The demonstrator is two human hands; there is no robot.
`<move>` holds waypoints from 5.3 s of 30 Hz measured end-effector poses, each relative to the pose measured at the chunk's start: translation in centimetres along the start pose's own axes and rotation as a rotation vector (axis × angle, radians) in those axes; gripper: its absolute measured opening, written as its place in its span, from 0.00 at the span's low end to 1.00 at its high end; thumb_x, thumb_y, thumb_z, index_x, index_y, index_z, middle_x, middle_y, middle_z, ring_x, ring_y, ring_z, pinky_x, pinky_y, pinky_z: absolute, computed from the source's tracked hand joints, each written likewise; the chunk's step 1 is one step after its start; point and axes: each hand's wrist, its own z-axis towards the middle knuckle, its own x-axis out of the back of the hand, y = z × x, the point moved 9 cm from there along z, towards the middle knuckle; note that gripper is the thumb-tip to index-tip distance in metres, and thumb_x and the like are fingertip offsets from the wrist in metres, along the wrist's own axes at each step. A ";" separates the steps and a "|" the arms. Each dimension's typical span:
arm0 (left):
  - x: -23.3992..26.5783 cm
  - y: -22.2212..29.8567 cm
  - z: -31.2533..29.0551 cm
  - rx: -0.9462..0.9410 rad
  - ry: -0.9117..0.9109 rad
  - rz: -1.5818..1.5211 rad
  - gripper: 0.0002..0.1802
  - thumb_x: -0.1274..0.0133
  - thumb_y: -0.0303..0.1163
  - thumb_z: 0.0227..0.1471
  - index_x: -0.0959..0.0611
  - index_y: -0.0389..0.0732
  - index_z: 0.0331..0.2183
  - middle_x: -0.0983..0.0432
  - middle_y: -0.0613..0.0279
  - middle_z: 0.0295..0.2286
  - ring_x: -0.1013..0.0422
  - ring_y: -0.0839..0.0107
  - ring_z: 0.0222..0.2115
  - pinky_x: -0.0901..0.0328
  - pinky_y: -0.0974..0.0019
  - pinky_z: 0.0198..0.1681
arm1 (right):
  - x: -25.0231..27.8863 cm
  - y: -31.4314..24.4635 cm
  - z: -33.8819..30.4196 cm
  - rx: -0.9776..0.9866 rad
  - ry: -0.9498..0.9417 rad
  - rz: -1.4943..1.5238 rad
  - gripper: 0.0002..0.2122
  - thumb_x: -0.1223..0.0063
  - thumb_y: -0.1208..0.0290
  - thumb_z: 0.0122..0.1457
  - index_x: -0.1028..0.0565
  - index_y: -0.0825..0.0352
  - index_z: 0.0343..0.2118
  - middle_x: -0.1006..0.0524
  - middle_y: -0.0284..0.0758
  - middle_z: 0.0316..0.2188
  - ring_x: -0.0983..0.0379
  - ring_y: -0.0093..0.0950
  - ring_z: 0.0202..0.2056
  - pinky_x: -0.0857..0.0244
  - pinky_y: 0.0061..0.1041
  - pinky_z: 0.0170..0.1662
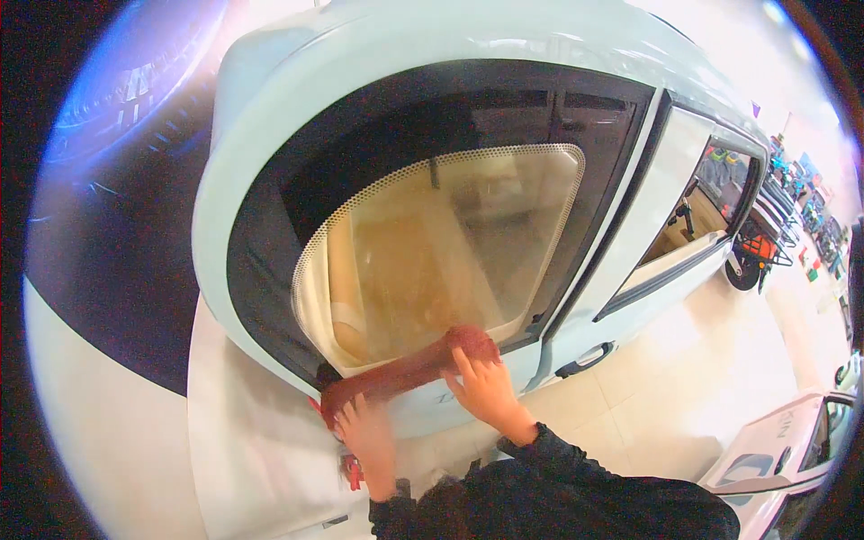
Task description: Wiping down electric scooters and small electric cars with a red cloth in a showroom.
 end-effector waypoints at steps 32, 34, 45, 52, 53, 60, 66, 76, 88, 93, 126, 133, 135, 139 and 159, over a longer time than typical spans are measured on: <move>-1.6 -1.7 2.3 0.238 0.220 -0.521 0.40 0.51 0.48 0.52 0.43 0.29 0.57 0.41 0.36 0.53 0.43 0.37 0.52 0.44 0.45 0.53 | 1.0 -18.8 11.1 0.654 0.283 0.277 0.25 0.50 0.66 0.51 0.33 0.64 0.54 0.25 0.38 0.33 0.28 0.34 0.37 0.36 0.33 0.41; -2.1 -1.4 1.7 0.177 0.272 -0.414 0.39 0.50 0.46 0.52 0.42 0.29 0.56 0.41 0.36 0.52 0.43 0.37 0.52 0.44 0.45 0.53 | -7.7 -17.1 7.8 0.388 -0.755 0.174 0.31 0.59 0.77 0.49 0.39 0.56 0.60 0.26 0.41 0.38 0.29 0.38 0.37 0.42 0.37 0.50; 5.9 4.1 4.1 -0.013 0.643 -0.144 0.33 0.67 0.43 0.62 0.45 0.23 0.56 0.57 0.28 0.58 0.61 0.34 0.59 0.66 0.39 0.61 | 8.3 -5.1 10.2 0.191 0.452 0.161 0.27 0.46 0.53 0.53 0.32 0.63 0.52 0.30 0.44 0.48 0.36 0.43 0.52 0.46 0.43 0.56; 11.8 17.2 6.4 -0.348 1.006 -0.006 0.32 0.67 0.39 0.61 0.49 0.22 0.57 0.63 0.25 0.58 0.66 0.31 0.60 0.72 0.36 0.60 | 17.6 2.3 12.3 0.108 0.763 -0.008 0.34 0.41 0.47 0.45 0.32 0.69 0.51 0.26 0.42 0.33 0.30 0.44 0.41 0.40 0.41 0.46; 10.8 17.0 6.8 -0.280 0.950 -0.011 0.32 0.67 0.36 0.60 0.50 0.20 0.56 0.63 0.23 0.58 0.66 0.29 0.59 0.72 0.34 0.60 | 16.6 2.7 12.0 0.123 0.754 -0.067 0.35 0.43 0.46 0.46 0.32 0.68 0.51 0.26 0.42 0.34 0.30 0.45 0.42 0.41 0.44 0.46; -5.7 11.7 3.6 -0.388 0.820 0.405 0.31 0.57 0.38 0.56 0.38 0.21 0.51 0.45 0.24 0.50 0.49 0.26 0.51 0.59 0.29 0.55 | 3.8 9.9 6.0 -0.042 0.360 0.088 0.37 0.48 0.34 0.41 0.30 0.66 0.43 0.28 0.49 0.41 0.33 0.53 0.44 0.45 0.53 0.45; -12.6 11.3 0.0 -0.274 -0.125 0.448 0.23 0.52 0.44 0.53 0.26 0.35 0.43 0.31 0.41 0.38 0.36 0.46 0.38 0.43 0.42 0.44 | -5.9 13.9 -2.5 -0.154 0.271 -0.121 0.26 0.44 0.47 0.41 0.27 0.66 0.37 0.26 0.39 0.19 0.28 0.40 0.21 0.35 0.42 0.29; -9.6 6.5 -3.9 -0.489 0.161 0.182 0.14 0.48 0.38 0.49 0.21 0.45 0.38 0.25 0.61 0.30 0.30 0.59 0.31 0.37 0.53 0.34 | -10.2 8.1 -11.3 -0.342 0.024 -0.001 0.28 0.48 0.67 0.49 0.38 0.72 0.54 0.27 0.48 0.35 0.31 0.46 0.41 0.47 0.50 0.54; -9.0 0.6 -5.4 -0.362 0.037 0.089 0.22 0.50 0.39 0.54 0.30 0.39 0.49 0.36 0.47 0.44 0.38 0.49 0.43 0.43 0.47 0.44 | -6.5 3.8 -10.7 -0.535 0.014 0.355 0.30 0.50 0.73 0.51 0.44 0.72 0.58 0.31 0.50 0.44 0.34 0.46 0.45 0.43 0.42 0.52; -5.0 2.4 -3.3 -0.258 0.276 0.033 0.22 0.44 0.40 0.50 0.30 0.41 0.44 0.37 0.47 0.44 0.40 0.50 0.44 0.42 0.49 0.43 | -0.9 1.1 -6.8 -0.427 -0.119 0.316 0.18 0.50 0.74 0.51 0.36 0.68 0.47 0.24 0.45 0.29 0.28 0.47 0.32 0.35 0.42 0.35; 0.1 41.2 -11.2 -0.908 0.637 -0.638 0.08 0.54 0.19 0.54 0.35 0.29 0.35 0.50 0.30 0.53 0.46 0.37 0.54 0.43 0.52 0.52 | 50.4 4.3 -19.1 0.380 0.725 0.525 0.03 0.43 0.77 0.46 0.26 0.64 0.20 0.34 0.30 0.15 0.38 0.23 0.13 0.46 0.22 0.16; 0.5 49.9 -9.5 -0.955 0.574 -0.623 0.11 0.50 0.23 0.54 0.33 0.31 0.37 0.49 0.33 0.55 0.50 0.39 0.57 0.50 0.46 0.56 | 44.0 16.2 -17.4 -0.213 0.428 0.290 0.04 0.42 0.73 0.49 0.25 0.61 0.29 0.28 0.33 0.19 0.29 0.27 0.18 0.39 0.25 0.20; 0.4 53.1 -9.1 -0.985 0.572 -0.654 0.12 0.51 0.25 0.53 0.33 0.31 0.39 0.46 0.35 0.54 0.47 0.40 0.55 0.49 0.46 0.56 | 38.1 21.5 -16.7 -0.399 0.270 0.208 0.11 0.43 0.72 0.51 0.27 0.61 0.38 0.25 0.33 0.23 0.27 0.30 0.21 0.34 0.27 0.25; -2.5 56.7 -4.9 -0.940 0.630 -0.377 0.13 0.54 0.25 0.54 0.33 0.31 0.41 0.34 0.38 0.47 0.39 0.40 0.49 0.43 0.46 0.51 | 29.0 28.1 -14.3 -0.551 0.236 0.404 0.19 0.44 0.72 0.53 0.32 0.61 0.49 0.24 0.34 0.27 0.25 0.32 0.28 0.32 0.29 0.32; -10.5 64.1 -2.7 -0.808 0.047 -0.122 0.24 0.46 0.47 0.51 0.26 0.35 0.39 0.25 0.46 0.32 0.28 0.49 0.34 0.35 0.53 0.37 | 12.9 46.7 -10.4 -1.034 0.090 1.758 0.22 0.50 0.50 0.59 0.24 0.71 0.30 0.23 0.36 0.25 0.24 0.25 0.29 0.28 0.20 0.33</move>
